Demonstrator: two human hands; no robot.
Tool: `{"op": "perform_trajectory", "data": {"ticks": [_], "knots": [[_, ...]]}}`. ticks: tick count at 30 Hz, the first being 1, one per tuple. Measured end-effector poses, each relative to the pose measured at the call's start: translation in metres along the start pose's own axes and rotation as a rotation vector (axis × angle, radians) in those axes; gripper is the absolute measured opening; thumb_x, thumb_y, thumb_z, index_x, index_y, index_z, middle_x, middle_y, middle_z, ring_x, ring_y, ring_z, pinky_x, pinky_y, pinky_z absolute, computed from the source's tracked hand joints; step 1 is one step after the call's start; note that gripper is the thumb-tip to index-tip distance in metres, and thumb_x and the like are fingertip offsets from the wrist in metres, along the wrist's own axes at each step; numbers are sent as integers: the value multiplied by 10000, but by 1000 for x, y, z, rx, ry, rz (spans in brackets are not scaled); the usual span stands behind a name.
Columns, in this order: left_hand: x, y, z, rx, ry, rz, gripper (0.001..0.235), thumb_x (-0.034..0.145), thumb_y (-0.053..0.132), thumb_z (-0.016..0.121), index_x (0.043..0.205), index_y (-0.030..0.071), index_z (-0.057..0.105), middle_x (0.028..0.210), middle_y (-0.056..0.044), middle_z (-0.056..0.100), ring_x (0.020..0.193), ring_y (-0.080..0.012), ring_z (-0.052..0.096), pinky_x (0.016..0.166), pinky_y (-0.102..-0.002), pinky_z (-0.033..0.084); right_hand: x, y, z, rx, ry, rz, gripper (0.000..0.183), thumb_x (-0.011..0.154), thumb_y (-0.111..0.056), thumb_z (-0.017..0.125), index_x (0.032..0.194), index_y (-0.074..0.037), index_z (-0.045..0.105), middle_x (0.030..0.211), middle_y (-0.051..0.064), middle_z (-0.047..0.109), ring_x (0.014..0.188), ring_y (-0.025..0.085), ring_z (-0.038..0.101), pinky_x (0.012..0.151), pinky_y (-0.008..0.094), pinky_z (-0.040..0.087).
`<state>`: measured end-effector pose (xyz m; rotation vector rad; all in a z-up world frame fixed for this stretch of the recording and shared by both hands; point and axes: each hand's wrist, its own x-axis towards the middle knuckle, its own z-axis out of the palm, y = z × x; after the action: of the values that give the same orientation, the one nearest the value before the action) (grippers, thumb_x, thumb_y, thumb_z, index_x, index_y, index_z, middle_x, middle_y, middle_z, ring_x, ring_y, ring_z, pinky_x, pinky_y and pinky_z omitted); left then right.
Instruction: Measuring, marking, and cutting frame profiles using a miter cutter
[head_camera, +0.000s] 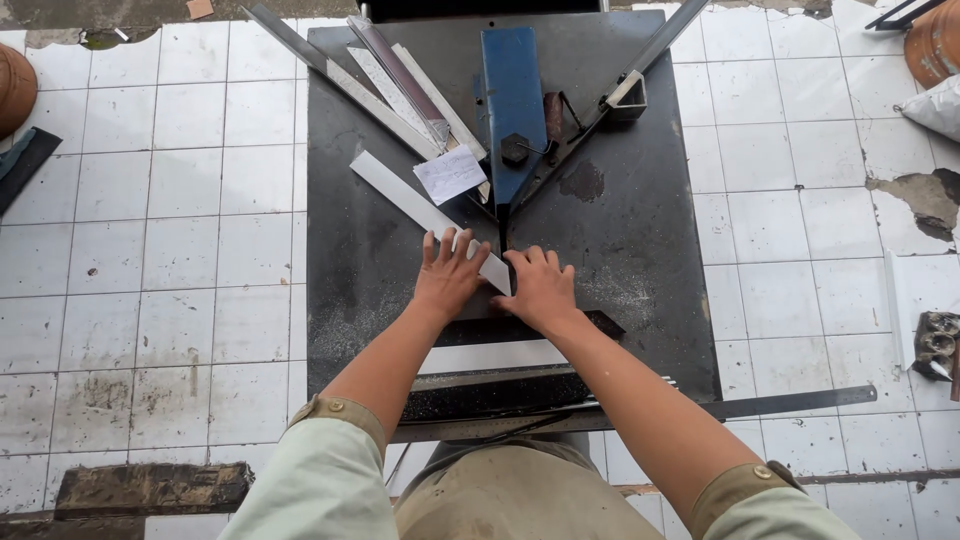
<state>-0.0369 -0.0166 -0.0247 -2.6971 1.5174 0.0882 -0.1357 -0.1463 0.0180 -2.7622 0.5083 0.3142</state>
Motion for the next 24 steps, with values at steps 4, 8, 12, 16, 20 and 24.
{"op": "perform_trajectory", "data": {"ticks": [4, 8, 12, 16, 20, 24], "knots": [[0, -12, -3, 69, -23, 66, 530, 771, 453, 576, 1201, 234, 357, 1228, -33, 432, 1254, -244, 294, 1029, -548, 96, 12, 12, 28, -86, 66, -57, 530, 617, -438, 646, 1088, -230, 517, 827, -16, 515, 857, 221, 520, 681, 446, 424], [-5, -37, 5, -25, 2, 5, 548, 732, 392, 647, 1183, 211, 392, 1114, -31, 500, 1132, -241, 440, 981, -591, 179, 4, 24, -6, -123, 240, -79, 415, 612, -289, 625, 1022, -251, 572, 776, -45, 545, 791, 184, 540, 664, 407, 429], [-29, -53, -3, -126, 32, -98, 503, 691, 437, 652, 1075, 172, 463, 966, -26, 490, 995, -223, 486, 855, -462, 355, 11, 76, -25, -103, 330, 190, 404, 743, -183, 587, 1136, -262, 542, 922, -20, 576, 889, 183, 544, 706, 394, 422], [-34, -34, -3, -199, 24, -140, 496, 681, 442, 636, 1074, 191, 467, 951, -9, 474, 903, -208, 500, 710, -378, 425, 8, 80, -28, 260, 406, 452, 456, 773, -135, 622, 1185, -138, 425, 1045, 63, 448, 994, 307, 463, 726, 478, 399], [-30, -8, -25, -371, -10, -143, 427, 756, 396, 603, 1106, 169, 513, 958, -23, 527, 892, -200, 543, 676, -321, 486, 6, 52, -14, 358, 143, 429, 522, 813, -267, 552, 1260, -173, 298, 1092, 71, 453, 1067, 298, 433, 794, 500, 348], [-24, -7, -14, -398, 69, -135, 292, 870, 383, 457, 1084, 217, 568, 1010, -12, 532, 994, -214, 506, 756, -359, 457, 5, 25, -12, 259, 29, 290, 675, 866, -326, 483, 1406, -189, 102, 1384, 136, 290, 1287, 326, 201, 944, 556, 191]]}}
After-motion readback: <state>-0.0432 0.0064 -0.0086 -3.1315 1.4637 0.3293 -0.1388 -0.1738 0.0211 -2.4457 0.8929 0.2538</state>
